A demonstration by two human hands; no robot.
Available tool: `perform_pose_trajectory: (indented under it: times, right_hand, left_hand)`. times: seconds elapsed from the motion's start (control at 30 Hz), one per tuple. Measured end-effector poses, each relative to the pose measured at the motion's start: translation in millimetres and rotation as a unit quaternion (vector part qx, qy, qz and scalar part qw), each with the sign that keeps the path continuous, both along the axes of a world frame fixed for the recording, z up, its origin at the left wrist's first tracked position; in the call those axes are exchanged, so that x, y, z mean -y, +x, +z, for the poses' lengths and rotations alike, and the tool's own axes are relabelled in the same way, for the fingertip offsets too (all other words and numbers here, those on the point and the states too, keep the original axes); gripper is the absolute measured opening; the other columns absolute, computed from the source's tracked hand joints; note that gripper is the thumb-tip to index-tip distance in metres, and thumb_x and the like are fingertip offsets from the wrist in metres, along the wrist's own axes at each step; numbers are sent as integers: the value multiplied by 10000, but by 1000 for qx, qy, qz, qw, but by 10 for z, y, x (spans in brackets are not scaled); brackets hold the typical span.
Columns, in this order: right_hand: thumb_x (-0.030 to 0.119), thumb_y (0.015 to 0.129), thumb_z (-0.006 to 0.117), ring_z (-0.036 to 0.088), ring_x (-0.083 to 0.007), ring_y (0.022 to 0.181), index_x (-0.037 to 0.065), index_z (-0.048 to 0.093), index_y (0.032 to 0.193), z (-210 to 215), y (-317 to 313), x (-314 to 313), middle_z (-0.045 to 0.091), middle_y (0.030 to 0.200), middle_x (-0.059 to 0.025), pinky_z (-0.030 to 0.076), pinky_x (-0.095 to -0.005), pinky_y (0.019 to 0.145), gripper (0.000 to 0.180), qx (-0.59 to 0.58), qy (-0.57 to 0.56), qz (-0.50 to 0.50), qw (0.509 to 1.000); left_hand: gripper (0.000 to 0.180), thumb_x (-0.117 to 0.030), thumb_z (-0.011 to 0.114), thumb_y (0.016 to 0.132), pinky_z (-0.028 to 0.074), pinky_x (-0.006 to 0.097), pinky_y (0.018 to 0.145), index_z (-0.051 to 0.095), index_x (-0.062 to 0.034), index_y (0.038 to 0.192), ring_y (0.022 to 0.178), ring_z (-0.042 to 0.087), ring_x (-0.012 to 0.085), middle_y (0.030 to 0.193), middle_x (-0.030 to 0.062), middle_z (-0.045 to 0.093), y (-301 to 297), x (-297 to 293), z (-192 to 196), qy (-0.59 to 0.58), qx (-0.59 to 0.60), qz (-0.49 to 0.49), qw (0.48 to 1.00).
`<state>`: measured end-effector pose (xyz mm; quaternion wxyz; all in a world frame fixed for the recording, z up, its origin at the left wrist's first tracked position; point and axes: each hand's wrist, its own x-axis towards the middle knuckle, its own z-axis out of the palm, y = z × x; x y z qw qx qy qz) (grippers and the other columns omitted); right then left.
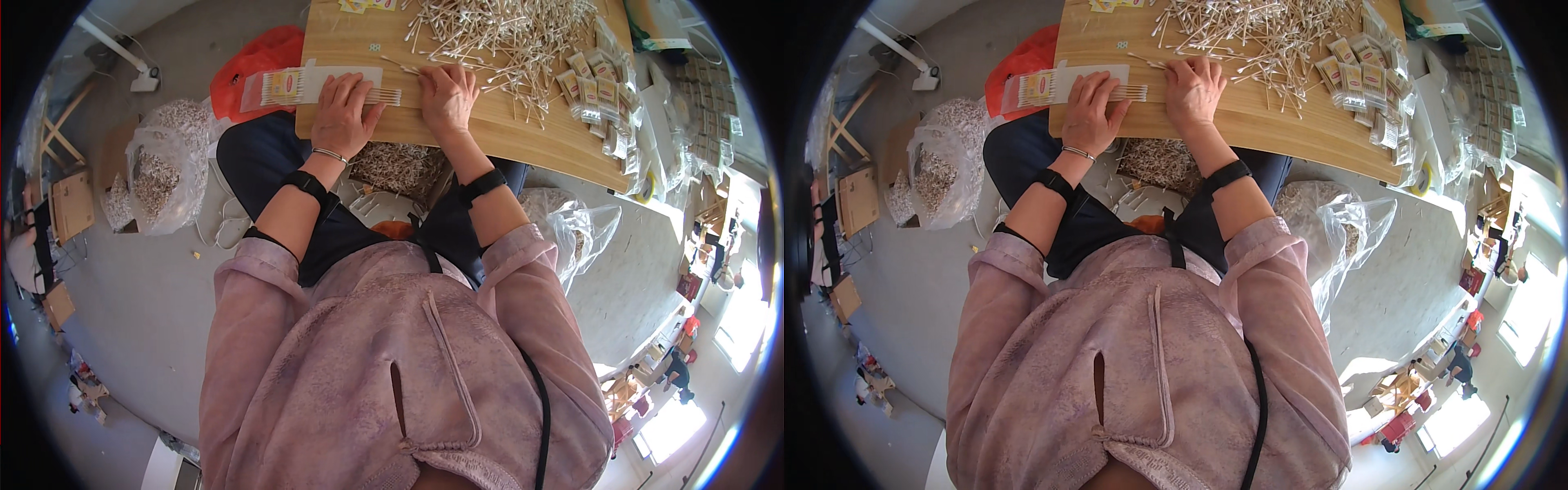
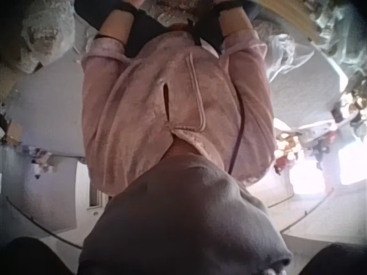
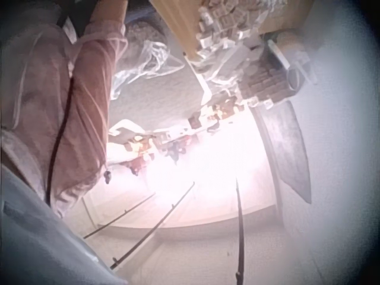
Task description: Counting and packaging cotton swabs into plastic bags at a workstation.
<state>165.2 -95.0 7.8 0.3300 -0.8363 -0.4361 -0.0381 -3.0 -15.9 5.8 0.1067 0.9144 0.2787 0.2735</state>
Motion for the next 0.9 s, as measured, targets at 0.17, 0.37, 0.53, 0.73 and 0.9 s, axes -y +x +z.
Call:
perform_pose_trajectory:
  times: [0.17,0.37,0.53,0.73,0.9]
  right_hand:
    - [215,756,676,500,-245,959,169,707,829,35,-176,-164,584,897,2,360,-401,832,91,-25,0,54,998]
    - [205,760,665,511,-252,946,156,706,822,85,-158,-298,616,890,-9,370,-391,823,89,-74,-9,71,995]
    - [179,773,644,518,-286,948,126,711,848,100,77,-281,632,911,-58,419,-380,836,114,-62,21,49,997]
    - [150,745,679,515,-276,922,136,716,831,125,-26,-67,617,873,-37,419,-382,826,95,-52,22,91,994]
    - [126,750,674,516,-257,913,158,719,834,105,-120,-23,613,868,-16,418,-371,800,101,-23,-6,125,992]
  left_hand:
    - [376,-260,670,808,347,441,1044,567,-59,1108,1141,481,287,1163,103,531,7,19,27,-1,5,2,1000]
    - [480,-296,685,796,363,444,1017,504,-46,1163,1159,438,340,1195,122,493,-5,36,12,-14,17,18,1000]
    - [542,-304,691,797,375,432,1004,454,-31,1201,1172,420,350,1229,139,463,2,25,18,-16,16,14,1000]
    - [559,-307,685,802,377,422,1006,443,-17,1216,1178,418,340,1255,144,441,3,32,51,-22,10,20,1000]
    - [566,-320,667,814,373,424,1011,437,-10,1228,1187,412,338,1260,145,441,3,33,40,-26,8,23,999]
